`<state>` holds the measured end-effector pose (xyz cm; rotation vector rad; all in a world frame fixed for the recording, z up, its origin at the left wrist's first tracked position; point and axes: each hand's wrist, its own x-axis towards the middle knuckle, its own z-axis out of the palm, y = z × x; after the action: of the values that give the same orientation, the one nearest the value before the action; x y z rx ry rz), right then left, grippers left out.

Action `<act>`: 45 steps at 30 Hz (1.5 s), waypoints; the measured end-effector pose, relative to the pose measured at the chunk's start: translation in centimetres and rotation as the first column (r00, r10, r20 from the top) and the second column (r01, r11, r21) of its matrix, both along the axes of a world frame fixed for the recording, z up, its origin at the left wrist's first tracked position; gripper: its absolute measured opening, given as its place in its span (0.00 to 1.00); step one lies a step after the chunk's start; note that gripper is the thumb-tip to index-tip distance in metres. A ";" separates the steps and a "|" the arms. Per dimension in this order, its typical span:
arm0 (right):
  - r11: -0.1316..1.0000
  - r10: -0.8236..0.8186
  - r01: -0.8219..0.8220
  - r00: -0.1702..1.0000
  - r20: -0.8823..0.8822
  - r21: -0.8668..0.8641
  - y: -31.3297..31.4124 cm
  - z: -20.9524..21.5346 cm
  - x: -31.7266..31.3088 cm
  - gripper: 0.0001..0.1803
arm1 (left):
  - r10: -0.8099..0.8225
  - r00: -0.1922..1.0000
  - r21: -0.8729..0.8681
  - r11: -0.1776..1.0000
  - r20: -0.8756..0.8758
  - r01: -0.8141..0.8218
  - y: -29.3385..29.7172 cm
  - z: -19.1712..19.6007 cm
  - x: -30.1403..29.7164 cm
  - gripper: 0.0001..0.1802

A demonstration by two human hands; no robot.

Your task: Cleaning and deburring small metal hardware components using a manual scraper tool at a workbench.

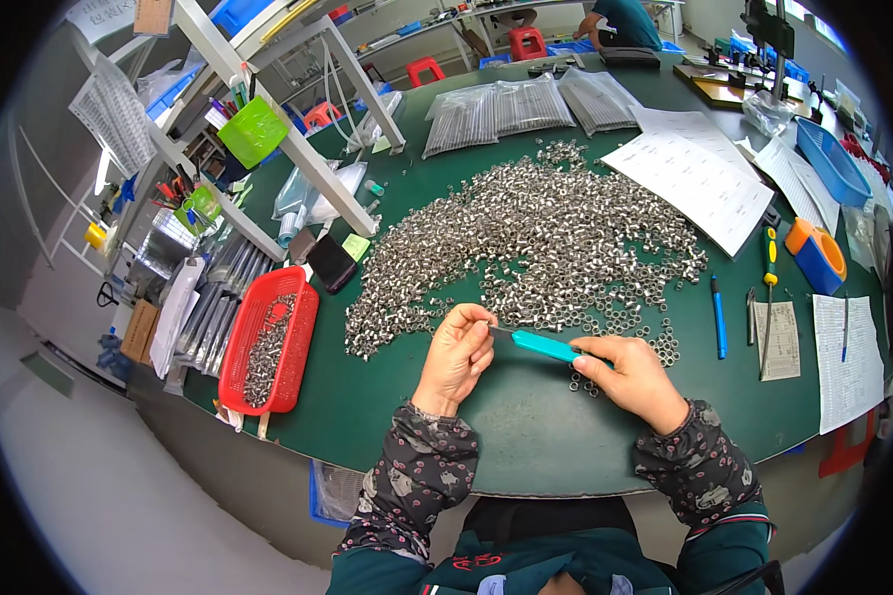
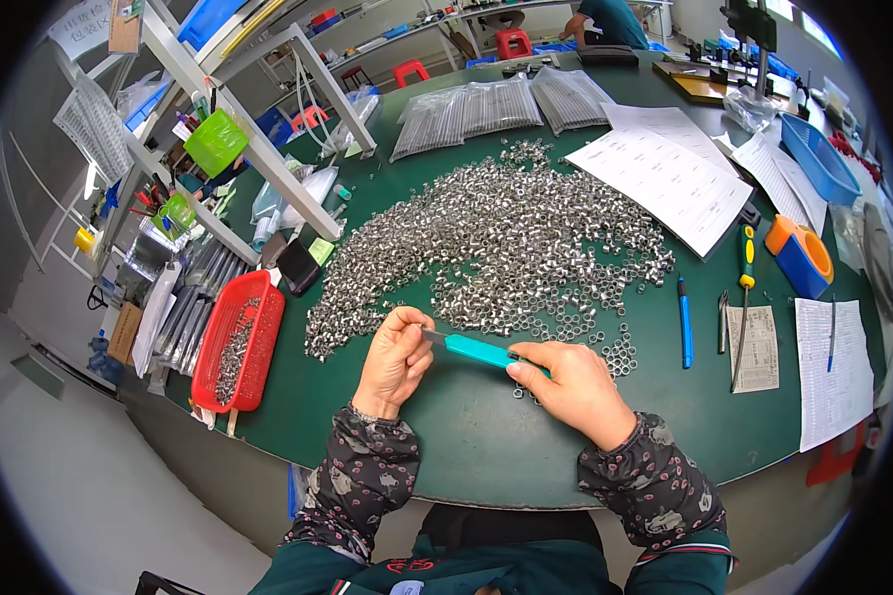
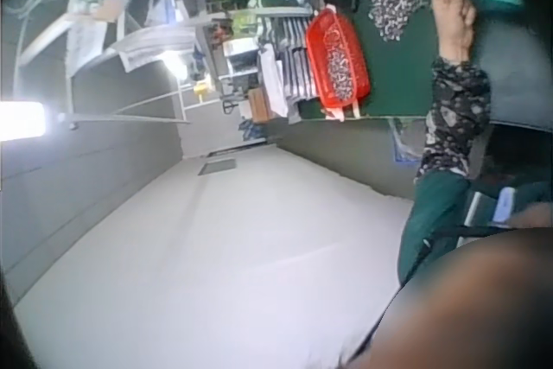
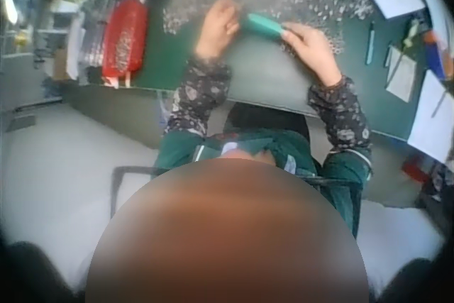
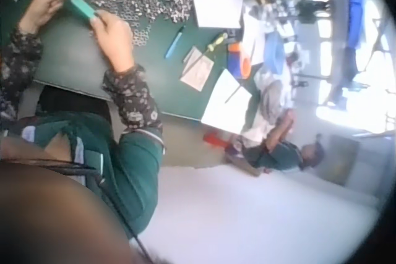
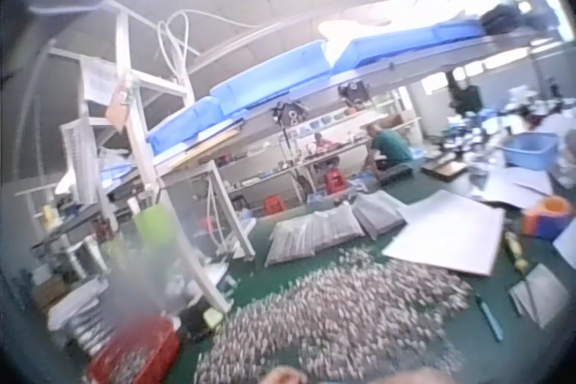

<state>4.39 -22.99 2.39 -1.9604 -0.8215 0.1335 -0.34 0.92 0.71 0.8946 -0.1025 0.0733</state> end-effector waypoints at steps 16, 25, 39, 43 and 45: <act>0.977 -0.143 0.203 0.842 0.520 -0.059 0.1 1.4 -0.4 0.13 | -0.041 0.996 -0.025 0.999 -0.076 0.039 0.6 -0.4 -0.1 0.06; 0.960 -0.265 0.264 0.768 0.583 0.090 -0.2 2.0 -0.2 0.17 | -0.012 0.985 -0.064 0.998 -0.173 0.000 0.8 -0.1 0.0 0.08; 0.976 -0.138 0.216 0.719 0.682 -0.031 0.0 3.0 -1.3 0.15 | 0.185 0.977 0.054 0.982 -0.104 -0.181 1.2 0.4 -0.2 0.06; 0.955 0.125 0.083 0.758 0.641 -0.285 -0.4 1.4 -1.1 0.16 | 0.193 0.979 0.071 0.980 -0.069 -0.188 0.6 0.6 0.2 0.05; 0.983 0.018 0.100 0.785 0.619 -0.156 -0.2 2.1 -1.1 0.16 | 0.206 0.976 0.082 0.976 -0.069 -0.200 0.7 0.5 0.0 0.05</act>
<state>3.30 -23.15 4.44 -2.2229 -1.2194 -0.5162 -0.35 1.65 1.26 0.9794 0.0594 0.2264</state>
